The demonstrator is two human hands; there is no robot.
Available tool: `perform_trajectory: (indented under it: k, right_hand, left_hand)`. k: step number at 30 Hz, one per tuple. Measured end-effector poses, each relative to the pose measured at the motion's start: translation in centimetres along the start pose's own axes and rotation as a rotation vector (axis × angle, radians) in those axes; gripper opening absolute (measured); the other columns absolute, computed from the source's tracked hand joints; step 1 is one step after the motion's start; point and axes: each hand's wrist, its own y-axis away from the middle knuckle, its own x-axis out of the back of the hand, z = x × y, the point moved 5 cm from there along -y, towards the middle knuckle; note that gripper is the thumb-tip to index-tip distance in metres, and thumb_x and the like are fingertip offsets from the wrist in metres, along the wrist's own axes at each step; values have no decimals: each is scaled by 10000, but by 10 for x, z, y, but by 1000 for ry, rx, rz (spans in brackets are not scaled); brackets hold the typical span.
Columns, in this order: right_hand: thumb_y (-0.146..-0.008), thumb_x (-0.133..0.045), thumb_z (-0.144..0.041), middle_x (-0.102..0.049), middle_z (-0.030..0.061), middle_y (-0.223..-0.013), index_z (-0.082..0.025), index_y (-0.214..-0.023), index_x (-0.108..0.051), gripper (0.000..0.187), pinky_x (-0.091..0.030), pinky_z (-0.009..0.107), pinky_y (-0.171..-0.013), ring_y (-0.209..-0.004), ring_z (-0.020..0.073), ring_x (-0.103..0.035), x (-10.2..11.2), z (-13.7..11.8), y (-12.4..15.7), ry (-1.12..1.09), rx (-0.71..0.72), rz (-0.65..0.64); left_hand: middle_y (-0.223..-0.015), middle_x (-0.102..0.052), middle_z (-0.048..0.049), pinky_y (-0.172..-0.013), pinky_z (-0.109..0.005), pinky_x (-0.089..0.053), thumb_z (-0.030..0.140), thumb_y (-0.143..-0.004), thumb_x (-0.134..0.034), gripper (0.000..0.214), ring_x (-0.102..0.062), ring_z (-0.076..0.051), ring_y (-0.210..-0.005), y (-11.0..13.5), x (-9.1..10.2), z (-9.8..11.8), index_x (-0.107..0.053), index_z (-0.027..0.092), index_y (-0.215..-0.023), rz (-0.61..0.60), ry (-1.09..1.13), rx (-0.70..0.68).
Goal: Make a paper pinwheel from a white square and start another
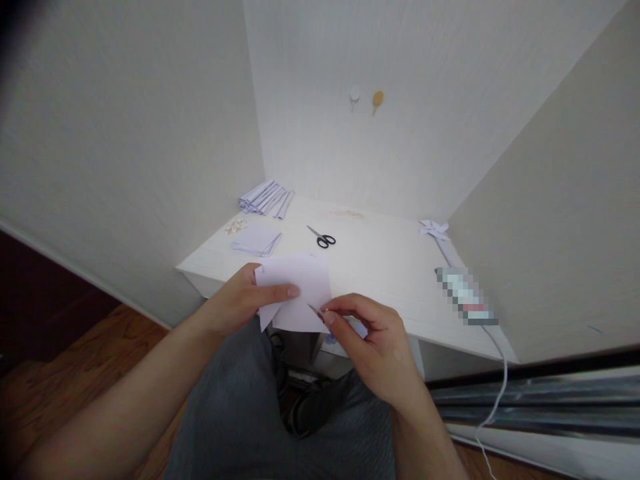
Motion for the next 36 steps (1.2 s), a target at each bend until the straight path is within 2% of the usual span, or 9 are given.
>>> perform_trajectory:
  k: [8, 18, 26, 36]
  right_hand:
    - [-886, -712, -197, -760, 32, -921, -253, -938, -755, 88, -549, 277, -754, -843, 177, -701, 3, 0, 1, 10, 58, -28]
    - [-926, -659, -220, -755, 47, -932, -234, -932, -736, 79, -542, 301, -781, -863, 194, -690, 3, -10, -2, 75, 76, -150]
    - [-899, -727, -321, -767, 49, -850, -232, -917, -758, 96, -549, 273, -670, -765, 180, -699, 1, 3, 1, -58, -65, -4]
    - [-838, -776, -284, -755, 41, -817, -225, -891, -751, 83, -572, 248, -643, -738, 166, -706, 2, 5, -4, -88, -62, 108]
  left_hand:
    - [-919, -776, -93, -735, -337, -548, 364, -704, -844, 384, -698, -228, -792, 0, 0, 0, -751, 126, -991, 22, 34, -26]
    - [-880, -769, -88, -700, -317, -527, 363, -680, -856, 389, -682, -221, -763, 2, -1, 2, -751, 121, -966, 29, 27, -9]
    - [-885, -779, -88, -672, -310, -528, 368, -678, -858, 379, -686, -218, -741, 5, -3, 4, -761, 123, -951, 78, 12, -30]
    - [-979, -794, -107, -804, -367, -566, 372, -703, -849, 373, -722, -256, -860, 5, -6, 1, -770, 126, -972, 113, 52, -54]
